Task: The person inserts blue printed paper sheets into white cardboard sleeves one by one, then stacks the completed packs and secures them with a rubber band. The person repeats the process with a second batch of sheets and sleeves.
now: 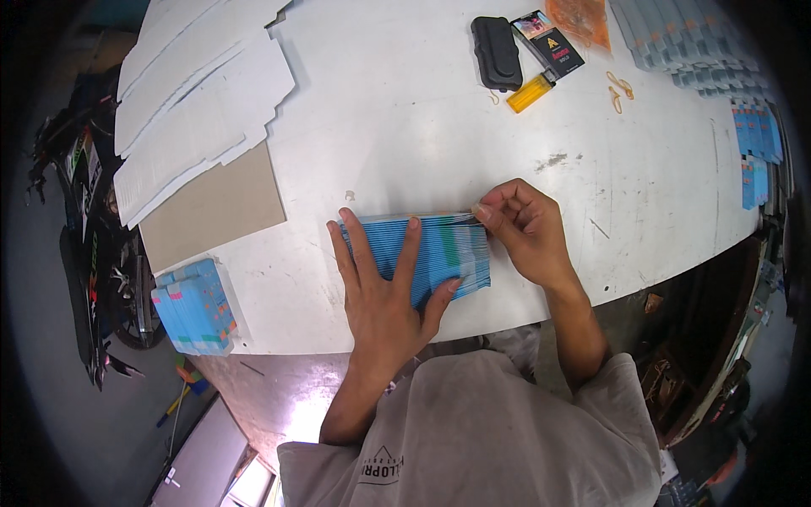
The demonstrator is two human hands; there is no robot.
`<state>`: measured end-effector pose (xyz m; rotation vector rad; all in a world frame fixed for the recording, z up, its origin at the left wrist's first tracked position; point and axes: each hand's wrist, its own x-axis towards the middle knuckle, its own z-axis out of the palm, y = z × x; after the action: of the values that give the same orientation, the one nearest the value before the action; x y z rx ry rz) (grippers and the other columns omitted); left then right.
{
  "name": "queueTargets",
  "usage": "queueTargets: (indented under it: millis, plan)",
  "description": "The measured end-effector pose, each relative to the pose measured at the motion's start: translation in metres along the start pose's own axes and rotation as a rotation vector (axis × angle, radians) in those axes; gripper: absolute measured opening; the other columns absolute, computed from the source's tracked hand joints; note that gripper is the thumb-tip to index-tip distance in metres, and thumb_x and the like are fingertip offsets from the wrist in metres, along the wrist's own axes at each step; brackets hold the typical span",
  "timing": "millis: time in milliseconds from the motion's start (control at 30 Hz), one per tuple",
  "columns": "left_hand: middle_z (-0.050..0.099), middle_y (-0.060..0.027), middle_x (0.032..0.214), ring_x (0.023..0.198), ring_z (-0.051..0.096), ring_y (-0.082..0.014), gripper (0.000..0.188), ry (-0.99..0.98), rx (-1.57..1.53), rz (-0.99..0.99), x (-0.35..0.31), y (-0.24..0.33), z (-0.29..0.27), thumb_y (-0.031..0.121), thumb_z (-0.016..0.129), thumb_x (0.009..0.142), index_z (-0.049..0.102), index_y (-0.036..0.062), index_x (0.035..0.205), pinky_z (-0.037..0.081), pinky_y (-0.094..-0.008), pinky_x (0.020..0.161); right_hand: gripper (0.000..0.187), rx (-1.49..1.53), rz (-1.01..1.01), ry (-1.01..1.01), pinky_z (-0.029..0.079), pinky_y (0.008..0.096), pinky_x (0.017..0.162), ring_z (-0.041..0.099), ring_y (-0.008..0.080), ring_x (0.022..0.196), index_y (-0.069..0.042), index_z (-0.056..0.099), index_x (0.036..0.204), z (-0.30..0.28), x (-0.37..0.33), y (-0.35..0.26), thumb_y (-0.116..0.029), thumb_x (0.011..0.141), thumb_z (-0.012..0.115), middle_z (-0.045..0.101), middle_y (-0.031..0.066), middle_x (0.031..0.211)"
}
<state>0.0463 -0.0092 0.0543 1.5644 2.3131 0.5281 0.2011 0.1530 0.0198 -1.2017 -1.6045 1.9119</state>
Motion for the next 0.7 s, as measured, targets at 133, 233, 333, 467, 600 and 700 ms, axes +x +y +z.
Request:
queueTargets:
  millis: [133, 233, 333, 467, 600, 700]
  plan:
    - [0.008, -0.0440, 0.164, 0.150, 0.008, -0.0692, 0.078, 0.009, -0.001, 0.022, 0.003, -0.003, 0.002, 0.054, 0.079, 0.088, 0.057, 0.0162, 0.152, 0.038, -0.0745, 0.108, 0.012, -0.253, -0.172, 0.007, 0.051, 0.0230, 0.070, 0.066, 0.0084, 0.078, -0.001, 0.068, 0.103, -0.005, 0.009, 0.001, -0.007, 0.097, 0.075, 0.072, 0.0056, 0.086]
    - [0.007, -0.0446, 0.164, 0.150, 0.007, -0.0693, 0.078, 0.011, -0.005, 0.030, 0.002, -0.005, 0.003, 0.054, 0.079, 0.088, 0.056, 0.0170, 0.153, 0.039, -0.0748, 0.107, 0.014, -0.431, -0.420, 0.042, 0.055, 0.0290, 0.069, 0.070, 0.0186, 0.076, -0.001, 0.069, 0.104, -0.005, 0.012, 0.000, -0.003, 0.092, 0.075, 0.071, 0.0101, 0.086]
    - [0.007, -0.0440, 0.165, 0.151, 0.007, -0.0682, 0.079, 0.016, -0.003, 0.035, 0.001, -0.005, 0.004, 0.053, 0.078, 0.089, 0.054, 0.0168, 0.154, 0.035, -0.0747, 0.110, 0.021, -0.498, -0.731, 0.051, 0.057, 0.0337, 0.067, 0.071, 0.0264, 0.077, -0.003, 0.069, 0.105, -0.004, 0.019, 0.017, 0.003, 0.085, 0.074, 0.070, 0.0125, 0.088]
    - [0.007, -0.0423, 0.166, 0.152, 0.007, -0.0656, 0.081, 0.020, -0.024, 0.024, 0.000, -0.006, 0.005, 0.053, 0.077, 0.090, 0.050, 0.0151, 0.156, 0.028, -0.0745, 0.115, 0.031, -0.589, -0.884, -0.012, 0.059, 0.0358, 0.067, 0.071, 0.0290, 0.081, -0.003, 0.069, 0.104, -0.009, 0.018, 0.018, 0.010, 0.076, 0.072, 0.068, 0.0135, 0.094]
    - [0.008, -0.0456, 0.163, 0.149, 0.008, -0.0707, 0.077, 0.011, 0.010, 0.041, 0.002, -0.005, 0.003, 0.053, 0.079, 0.089, 0.056, 0.0143, 0.152, 0.039, -0.0753, 0.106, 0.032, -0.610, -0.910, -0.058, 0.059, 0.0354, 0.069, 0.070, 0.0279, 0.084, -0.002, 0.071, 0.103, -0.012, 0.014, 0.015, 0.009, 0.072, 0.075, 0.066, 0.0140, 0.097]
    - [0.007, -0.0456, 0.163, 0.149, 0.008, -0.0707, 0.077, 0.015, 0.001, 0.041, 0.003, -0.004, 0.003, 0.052, 0.079, 0.089, 0.056, 0.0121, 0.151, 0.038, -0.0753, 0.107, 0.033, -0.615, -0.956, -0.056, 0.059, 0.0352, 0.070, 0.070, 0.0267, 0.085, -0.002, 0.073, 0.101, -0.013, 0.015, 0.018, 0.007, 0.070, 0.078, 0.066, 0.0129, 0.097]
